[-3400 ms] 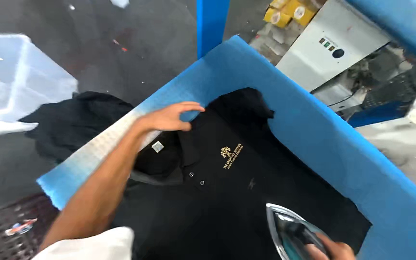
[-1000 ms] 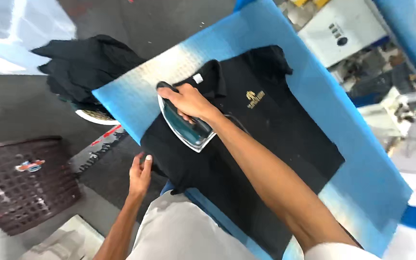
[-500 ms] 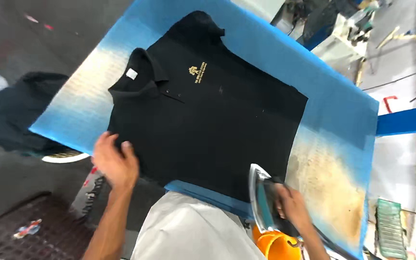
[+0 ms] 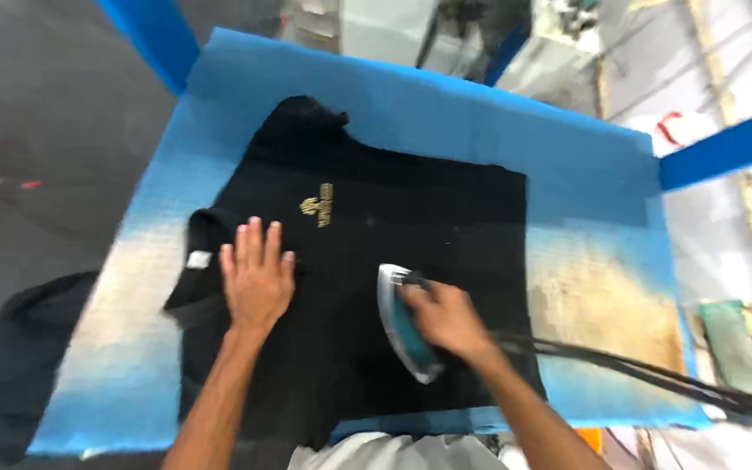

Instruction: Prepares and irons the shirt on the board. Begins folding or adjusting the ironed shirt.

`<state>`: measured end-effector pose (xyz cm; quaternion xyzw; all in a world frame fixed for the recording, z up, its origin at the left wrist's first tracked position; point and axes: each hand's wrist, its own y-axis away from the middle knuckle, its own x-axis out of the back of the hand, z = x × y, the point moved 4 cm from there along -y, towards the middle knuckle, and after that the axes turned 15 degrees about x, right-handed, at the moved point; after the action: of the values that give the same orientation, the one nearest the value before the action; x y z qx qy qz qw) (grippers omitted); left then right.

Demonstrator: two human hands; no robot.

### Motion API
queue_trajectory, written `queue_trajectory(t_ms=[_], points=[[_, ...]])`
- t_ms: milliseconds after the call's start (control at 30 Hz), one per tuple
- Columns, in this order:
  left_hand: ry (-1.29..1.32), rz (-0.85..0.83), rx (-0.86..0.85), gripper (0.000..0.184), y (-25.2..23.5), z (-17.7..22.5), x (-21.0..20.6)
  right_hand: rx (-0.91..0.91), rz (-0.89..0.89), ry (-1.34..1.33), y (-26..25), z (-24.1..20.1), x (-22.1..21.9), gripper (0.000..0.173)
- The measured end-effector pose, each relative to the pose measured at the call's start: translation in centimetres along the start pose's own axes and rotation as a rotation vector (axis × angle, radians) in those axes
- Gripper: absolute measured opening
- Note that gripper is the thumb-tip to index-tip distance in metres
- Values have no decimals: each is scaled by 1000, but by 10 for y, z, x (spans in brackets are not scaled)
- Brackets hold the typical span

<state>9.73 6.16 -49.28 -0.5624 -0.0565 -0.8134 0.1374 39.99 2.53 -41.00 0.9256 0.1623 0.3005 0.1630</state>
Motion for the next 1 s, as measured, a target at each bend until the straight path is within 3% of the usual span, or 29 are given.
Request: queue_trajectory(t_ms=[100, 167, 233, 367, 500, 600, 667, 700, 767, 867, 1000], points=[[226, -14, 49, 65, -57, 16, 15, 239, -161, 40, -66, -70, -53, 44], [378, -120, 147, 67, -90, 38, 22, 304, -265, 41, -94, -97, -56, 51], [209, -192, 71, 72, -118, 47, 4, 305, -268, 43, -107, -94, -43, 52], [-93, -203, -27, 88, -145, 12, -54, 80, 14, 60, -114, -20, 37, 54], [-112, -206, 20, 89, -142, 21, -52, -241, 451, -62, -71, 96, 150, 58], [-52, -181, -137, 75, -129, 91, -63, -301, 654, -435, -36, 157, 195, 53], [0, -261, -327, 69, -115, 162, -95, -271, 569, -582, -25, 164, 193, 50], [9, -288, -422, 69, -110, 197, -115, -216, 474, -526, -25, 160, 188, 48], [-9, -312, -544, 72, -111, 254, -154, -80, 247, -166, -36, 142, 180, 46], [-94, -300, -549, 75, -132, 280, -186, 61, 127, 240, -82, 119, 192, 57], [-166, -356, -538, 78, -134, 279, -183, 0, 340, 139, -160, 119, 262, 60]])
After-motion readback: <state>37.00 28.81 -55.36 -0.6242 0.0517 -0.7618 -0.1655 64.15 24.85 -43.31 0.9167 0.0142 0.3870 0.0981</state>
